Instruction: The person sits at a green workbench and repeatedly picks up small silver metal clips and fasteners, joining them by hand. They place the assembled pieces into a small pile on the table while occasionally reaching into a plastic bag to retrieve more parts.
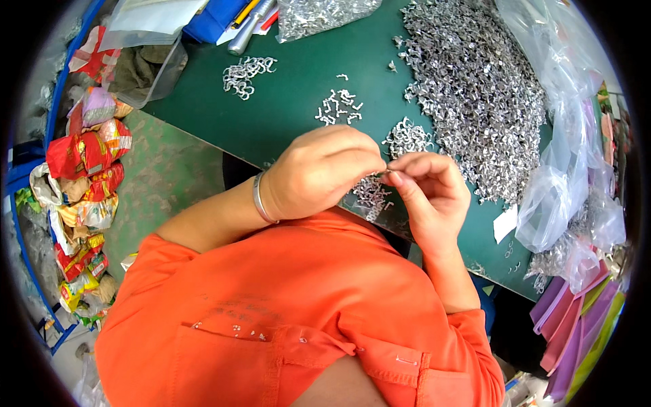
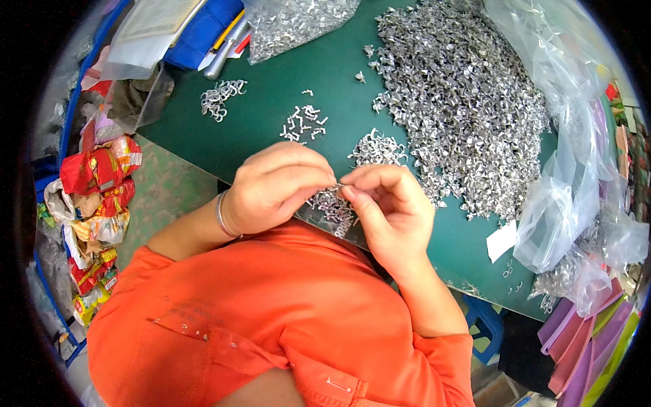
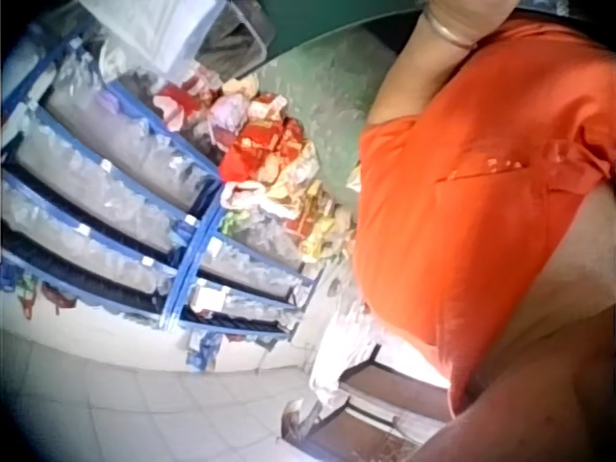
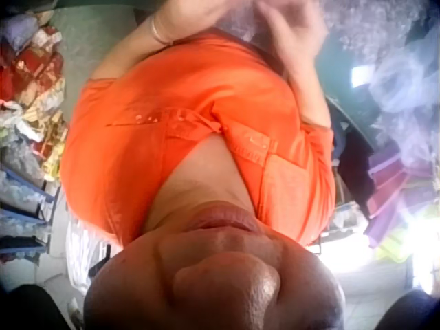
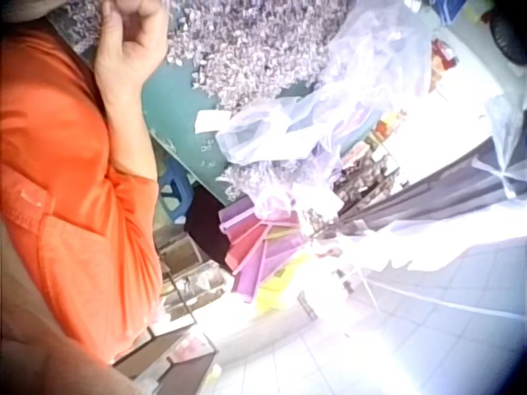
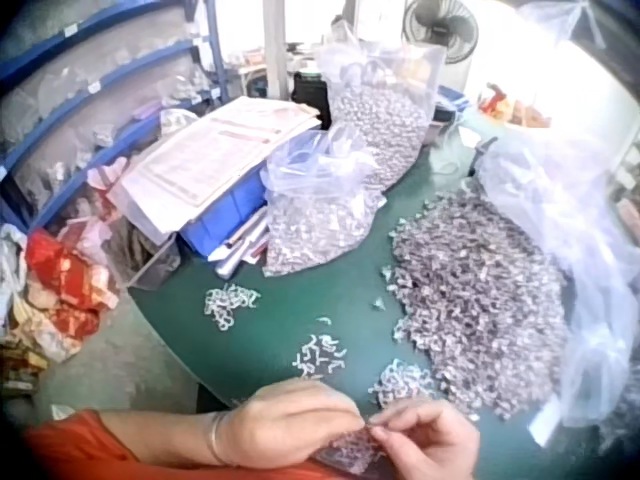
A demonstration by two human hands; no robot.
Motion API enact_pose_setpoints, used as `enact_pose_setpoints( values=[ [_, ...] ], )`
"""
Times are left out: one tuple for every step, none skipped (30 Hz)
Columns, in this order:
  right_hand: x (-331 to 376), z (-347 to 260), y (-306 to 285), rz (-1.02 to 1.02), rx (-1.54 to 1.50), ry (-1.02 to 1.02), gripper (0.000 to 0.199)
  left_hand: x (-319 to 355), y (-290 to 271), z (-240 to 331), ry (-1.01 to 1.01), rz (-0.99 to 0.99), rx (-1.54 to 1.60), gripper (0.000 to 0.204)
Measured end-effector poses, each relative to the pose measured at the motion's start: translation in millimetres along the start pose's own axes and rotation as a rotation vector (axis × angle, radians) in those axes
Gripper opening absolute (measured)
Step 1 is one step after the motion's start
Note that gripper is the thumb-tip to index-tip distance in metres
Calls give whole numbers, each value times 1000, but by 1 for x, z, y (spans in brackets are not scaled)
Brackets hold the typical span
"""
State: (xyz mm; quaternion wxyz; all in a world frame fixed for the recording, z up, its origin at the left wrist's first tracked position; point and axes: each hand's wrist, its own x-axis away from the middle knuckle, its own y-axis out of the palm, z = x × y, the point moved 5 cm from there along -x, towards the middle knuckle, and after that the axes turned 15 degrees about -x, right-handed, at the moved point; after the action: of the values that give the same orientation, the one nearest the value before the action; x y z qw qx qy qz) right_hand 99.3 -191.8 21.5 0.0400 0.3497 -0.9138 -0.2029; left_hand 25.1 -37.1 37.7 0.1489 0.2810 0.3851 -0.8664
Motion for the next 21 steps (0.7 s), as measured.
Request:
enact_pose_setpoints(
  values=[
    [3,-2,-2,-6,31,-50,15,-1,-5,-5,-52,19,-52,12],
    [5,-7,-3,-4,162,-99,16,-1,-15,-11,-106,39,-110,11],
    [6,-9,-4,-52,315,-149,17,-1,-24,-18,-160,59,-168,10],
    [7,-10,-5,-99,467,-201,18,1,-32,-27,-258,79,-181,8],
    [10,-11,-5,-142,625,-249,18,3,-37,-34,-280,89,-211,8],
    [10,-11,-2,-156,689,-251,19,4,-38,-39,-314,55,-216,7],
    [10,-10,0,-177,690,-260,19,6,-39,-42,-348,21,-220,7],
    [10,-9,2,-200,693,-272,19,8,-37,-42,-332,-15,-238,8],
    [9,-9,3,-222,697,-284,19,10,-34,-42,-315,-50,-256,8],
    [7,-11,5,-239,692,-312,19,11,-31,-42,-299,-86,-274,9],
    [3,-14,8,-244,722,-325,19,12,-29,-42,-290,-112,-301,10],
    [-3,-17,11,-250,752,-338,19,14,-27,-40,-281,-137,-329,12],
    [-9,-19,15,-256,781,-351,19,15,-26,-39,-273,-162,-358,13],
    [-15,-19,20,-276,805,-360,19,16,-24,-38,-255,-180,-373,15],
    [-22,-17,25,-313,828,-368,19,16,-23,-38,-256,-186,-384,14],
    [-29,-15,32,-350,850,-375,20,16,-22,-37,-258,-191,-396,14],
    [-37,-12,38,-391,873,-383,20,17,-21,-37,-263,-193,-408,13],
    [-44,-4,43,-409,881,-433,18,18,-22,-36,-261,-164,-387,12],
    [-49,2,47,-433,918,-440,17,19,-23,-36,-259,-134,-367,11],
    [-53,7,52,-456,957,-445,15,19,-25,-36,-256,-106,-344,10],
    [-56,12,55,-478,995,-451,13,20,-27,-37,-328,-94,-283,8]
  ],
)
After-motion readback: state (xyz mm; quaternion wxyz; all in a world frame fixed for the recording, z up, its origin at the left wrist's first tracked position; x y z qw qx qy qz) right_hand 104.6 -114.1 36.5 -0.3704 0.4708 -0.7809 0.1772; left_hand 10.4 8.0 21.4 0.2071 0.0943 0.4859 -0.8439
